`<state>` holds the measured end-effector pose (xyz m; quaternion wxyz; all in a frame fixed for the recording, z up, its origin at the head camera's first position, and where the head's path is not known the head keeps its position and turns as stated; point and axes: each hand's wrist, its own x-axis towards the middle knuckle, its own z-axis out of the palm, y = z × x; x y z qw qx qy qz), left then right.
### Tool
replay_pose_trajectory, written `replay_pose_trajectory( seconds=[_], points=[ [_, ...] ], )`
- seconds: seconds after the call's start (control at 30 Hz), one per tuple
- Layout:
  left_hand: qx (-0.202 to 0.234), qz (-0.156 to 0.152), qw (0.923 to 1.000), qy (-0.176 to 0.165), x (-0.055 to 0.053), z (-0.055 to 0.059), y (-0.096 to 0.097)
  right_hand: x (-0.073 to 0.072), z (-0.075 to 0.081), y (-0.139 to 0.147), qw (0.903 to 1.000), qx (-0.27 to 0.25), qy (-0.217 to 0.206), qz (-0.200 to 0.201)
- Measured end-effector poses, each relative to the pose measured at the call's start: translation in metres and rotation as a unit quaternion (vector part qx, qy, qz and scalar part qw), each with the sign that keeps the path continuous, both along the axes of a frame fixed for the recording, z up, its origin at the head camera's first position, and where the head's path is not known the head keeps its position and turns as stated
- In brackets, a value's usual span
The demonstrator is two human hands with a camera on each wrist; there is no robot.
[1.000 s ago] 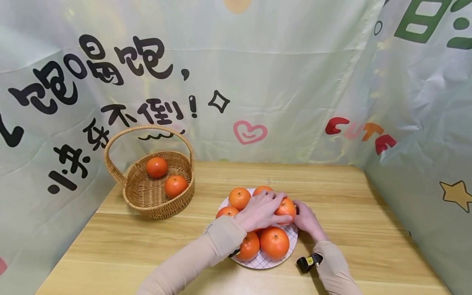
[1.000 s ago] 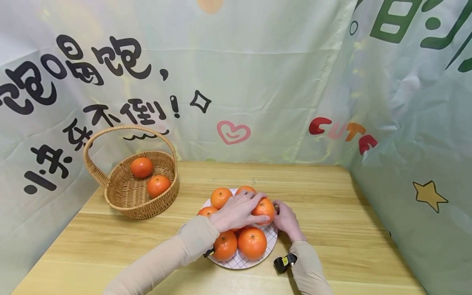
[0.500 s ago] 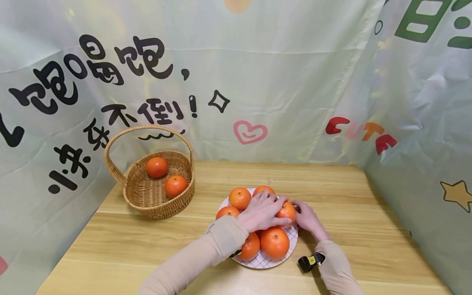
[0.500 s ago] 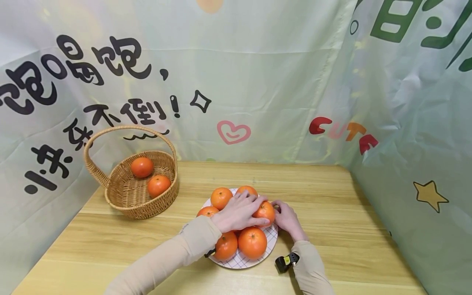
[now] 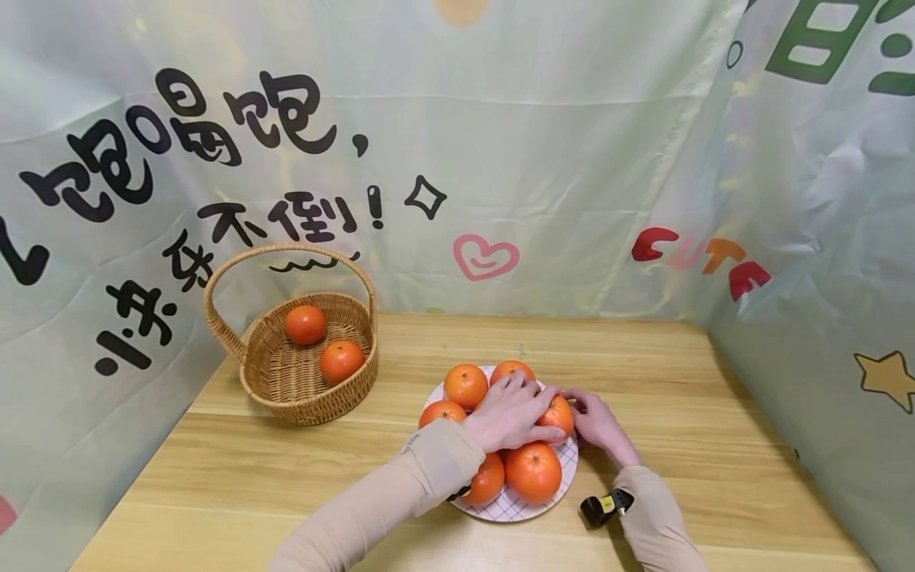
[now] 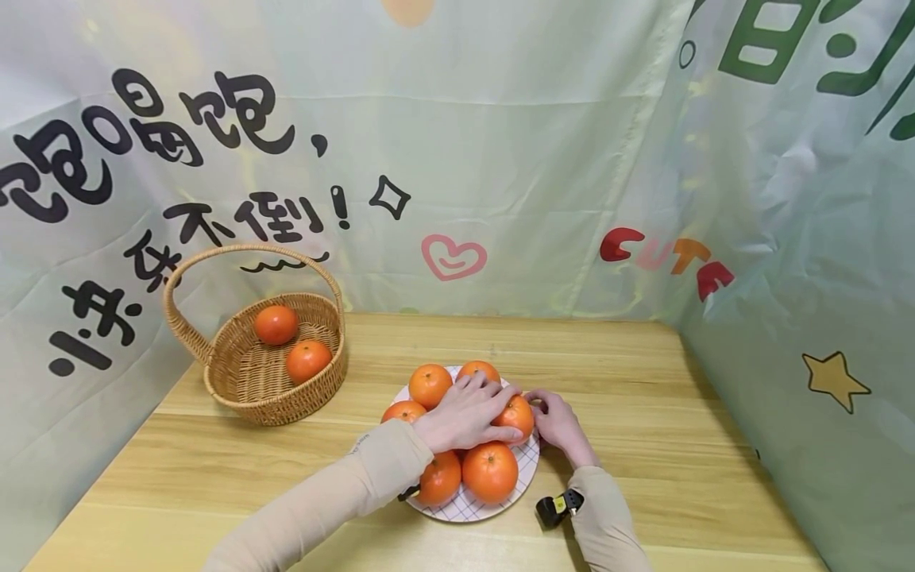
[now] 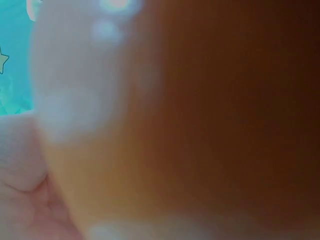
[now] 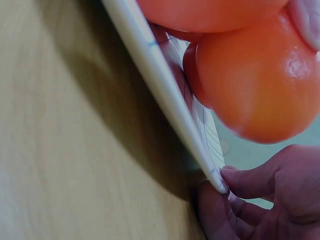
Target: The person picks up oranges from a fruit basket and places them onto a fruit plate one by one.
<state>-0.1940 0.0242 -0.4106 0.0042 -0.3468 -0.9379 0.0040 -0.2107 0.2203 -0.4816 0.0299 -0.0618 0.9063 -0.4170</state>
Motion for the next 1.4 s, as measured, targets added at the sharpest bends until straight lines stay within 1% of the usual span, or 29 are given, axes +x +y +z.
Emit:
replay_pose_trajectory(
  seconds=[0.17,0.4,0.6,0.8,1.03,1.4],
  points=[
    [-0.016,-0.014,0.9996,0.019,0.0005,-0.0017,0.0009,0.0014,0.0018,-0.0009,1.0000,0.000,-0.002,-0.003],
    [-0.029,-0.019,0.9991,0.023,0.0018,-0.0052,0.0013,0.0021,0.0016,-0.0020,0.9999,0.001,-0.005,-0.009],
    [-0.028,-0.014,0.9994,0.014,0.0010,-0.0082,0.0021,0.0029,0.0015,-0.0027,0.9998,-0.007,-0.014,-0.010],
    [-0.023,-0.011,0.9996,0.008,0.0006,-0.0081,0.0025,0.0025,0.0021,-0.0026,0.9999,-0.004,-0.009,-0.012],
    [-0.021,0.010,0.9996,-0.017,0.0008,-0.0084,0.0017,0.0020,0.0011,-0.0026,1.0000,-0.005,-0.001,-0.008],
    [-0.035,0.013,0.9992,-0.015,0.0001,-0.0075,0.0019,0.0021,0.0006,-0.0029,0.9999,-0.011,-0.003,-0.012]
  ],
)
